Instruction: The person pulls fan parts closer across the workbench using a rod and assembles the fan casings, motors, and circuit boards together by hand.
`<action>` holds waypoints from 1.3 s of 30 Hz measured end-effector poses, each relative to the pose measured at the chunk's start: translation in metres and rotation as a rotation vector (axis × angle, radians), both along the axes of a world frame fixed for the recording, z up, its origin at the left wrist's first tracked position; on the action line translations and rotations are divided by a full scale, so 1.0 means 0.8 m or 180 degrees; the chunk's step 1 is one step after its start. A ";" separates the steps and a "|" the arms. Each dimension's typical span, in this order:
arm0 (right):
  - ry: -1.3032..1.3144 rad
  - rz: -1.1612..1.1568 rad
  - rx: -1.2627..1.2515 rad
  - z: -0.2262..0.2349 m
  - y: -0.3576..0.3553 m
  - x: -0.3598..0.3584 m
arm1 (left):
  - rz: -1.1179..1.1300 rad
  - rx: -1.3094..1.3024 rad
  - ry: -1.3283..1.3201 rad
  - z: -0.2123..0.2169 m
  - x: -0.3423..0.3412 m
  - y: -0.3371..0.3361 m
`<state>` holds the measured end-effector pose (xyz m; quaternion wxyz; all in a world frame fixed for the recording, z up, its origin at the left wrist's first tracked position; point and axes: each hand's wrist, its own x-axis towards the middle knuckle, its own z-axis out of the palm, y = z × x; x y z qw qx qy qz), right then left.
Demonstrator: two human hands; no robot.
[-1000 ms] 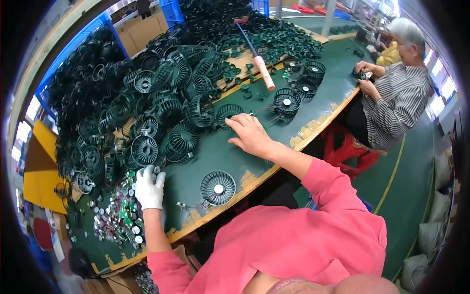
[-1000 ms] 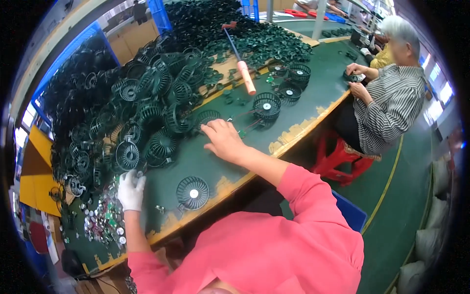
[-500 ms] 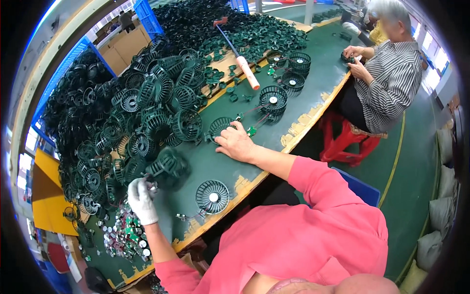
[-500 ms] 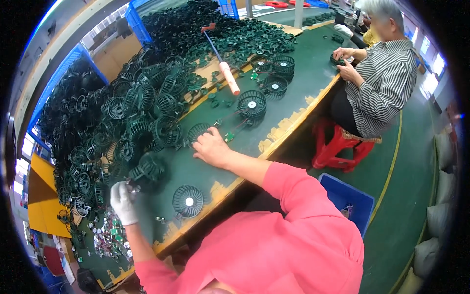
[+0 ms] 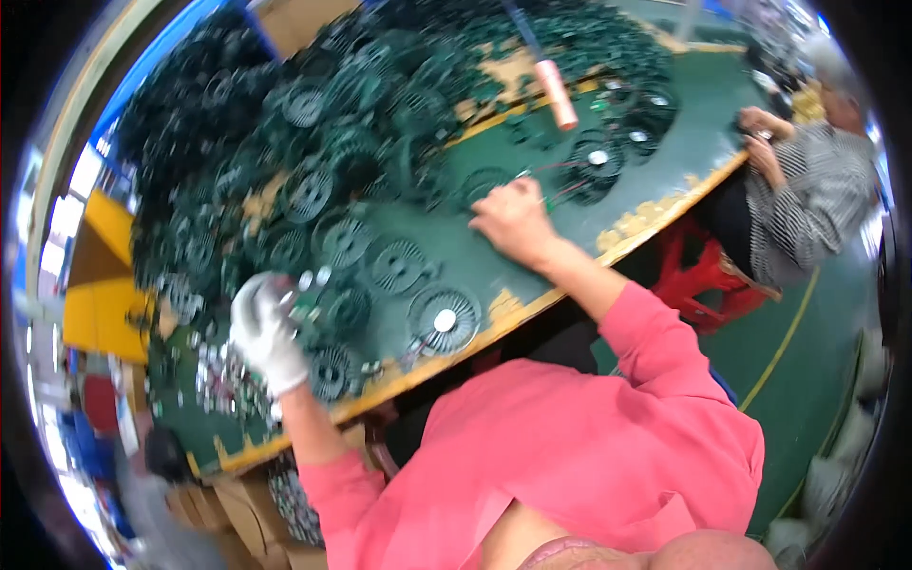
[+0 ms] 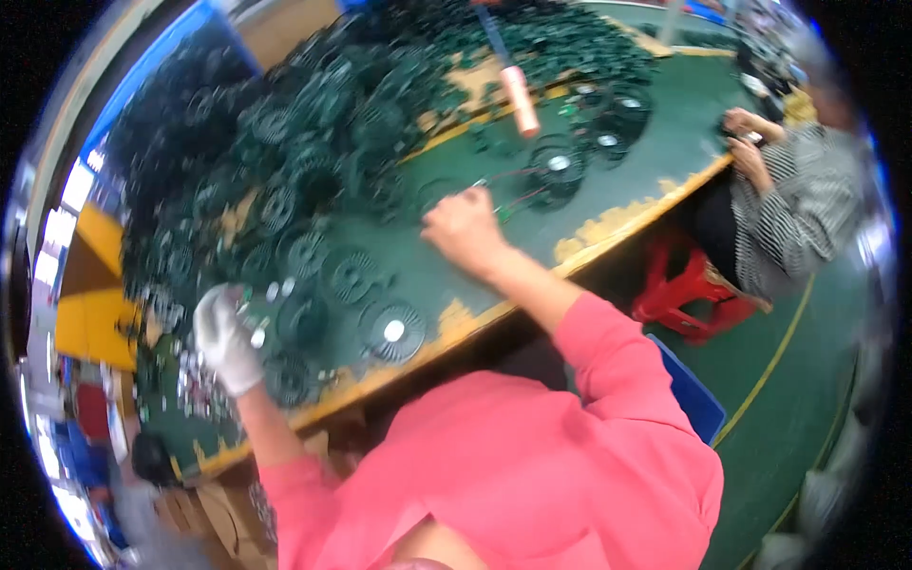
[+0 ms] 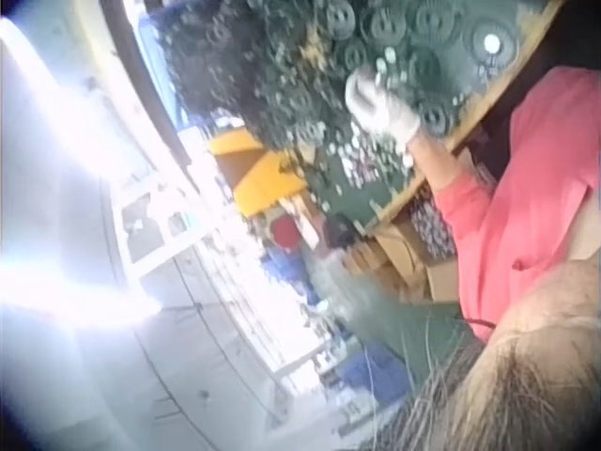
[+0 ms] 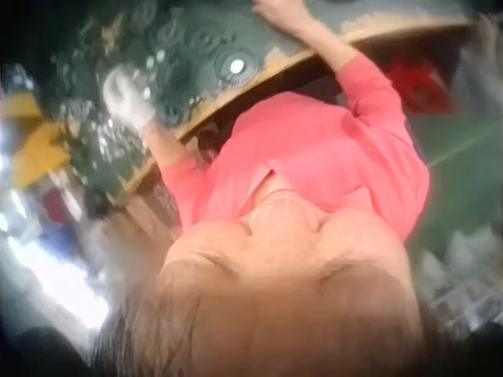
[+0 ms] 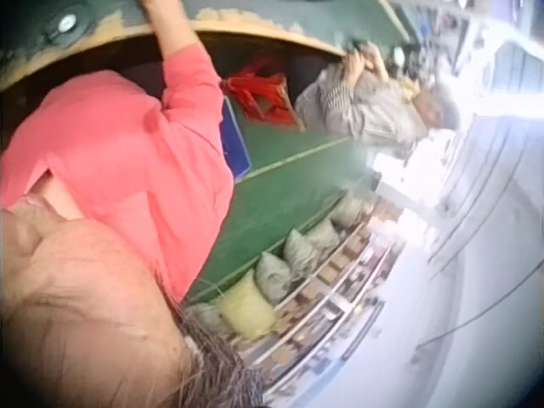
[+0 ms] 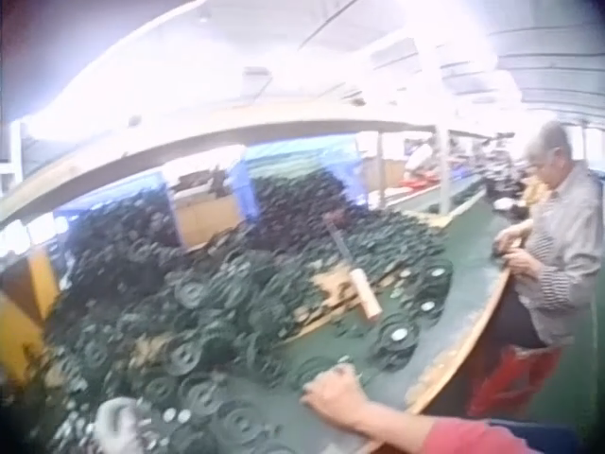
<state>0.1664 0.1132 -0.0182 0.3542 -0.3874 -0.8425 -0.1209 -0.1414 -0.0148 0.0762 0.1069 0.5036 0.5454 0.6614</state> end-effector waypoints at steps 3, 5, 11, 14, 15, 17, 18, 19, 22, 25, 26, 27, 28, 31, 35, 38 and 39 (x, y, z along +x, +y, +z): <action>0.0464 0.0274 -0.0107 0.038 -0.030 0.000 | -0.0237 -0.0347 -0.0629 0.001 0.009 -0.004; 0.0414 0.0750 -0.0260 0.067 -0.063 -0.008 | -0.0305 -0.0117 -0.0814 0.001 0.009 -0.016; 0.0103 0.2116 -0.0410 0.089 -0.134 -0.036 | -0.0501 0.0555 0.0898 0.004 0.009 -0.043; -0.0214 0.2036 -0.0467 0.064 -0.144 -0.043 | -0.0805 0.0427 0.0211 -0.004 0.026 -0.057; -0.0296 0.1973 -0.0557 0.056 -0.145 -0.044 | -0.1075 0.0360 -0.0068 -0.003 0.032 -0.063; -0.0483 0.1959 -0.0660 0.053 -0.144 -0.045 | -0.1321 0.0160 -0.0299 -0.008 0.034 -0.077; -0.0329 0.1969 -0.0736 0.056 -0.144 -0.045 | -0.1470 0.0074 -0.0446 -0.011 0.038 -0.081; -0.0179 0.1987 -0.0813 0.059 -0.144 -0.045 | -0.1610 -0.0010 -0.0598 -0.015 0.042 -0.086; 0.0013 0.1893 -0.0818 0.072 -0.137 -0.046 | -0.1759 -0.0084 -0.0431 -0.033 0.054 -0.091; 0.0746 0.2164 -0.1500 0.089 -0.137 -0.058 | -0.1944 0.0039 -0.0091 -0.039 0.072 -0.087; 0.0917 0.2396 -0.1753 0.091 -0.136 -0.063 | -0.2024 0.0011 -0.0038 -0.037 0.078 -0.086; 0.0917 0.2394 -0.1754 0.091 -0.136 -0.064 | -0.2101 -0.0016 0.0015 -0.036 0.082 -0.084; 0.0882 0.2530 -0.1935 0.089 -0.136 -0.065 | -0.2100 -0.0016 0.0018 -0.035 0.085 -0.084; 0.0945 0.2705 -0.2204 0.091 -0.135 -0.066 | -0.2232 -0.0076 -0.0032 -0.034 0.090 -0.082; 0.1343 0.2594 -0.3119 0.093 -0.136 -0.059 | -0.2397 -0.0271 -0.0351 -0.032 0.093 -0.082; 0.2206 0.1962 -0.5217 0.122 -0.138 -0.054 | -0.2423 -0.1023 -0.0944 -0.018 0.092 -0.090; 0.2272 0.2184 -0.5577 0.119 -0.127 -0.048 | -0.2293 -0.1582 -0.1255 -0.009 0.092 -0.094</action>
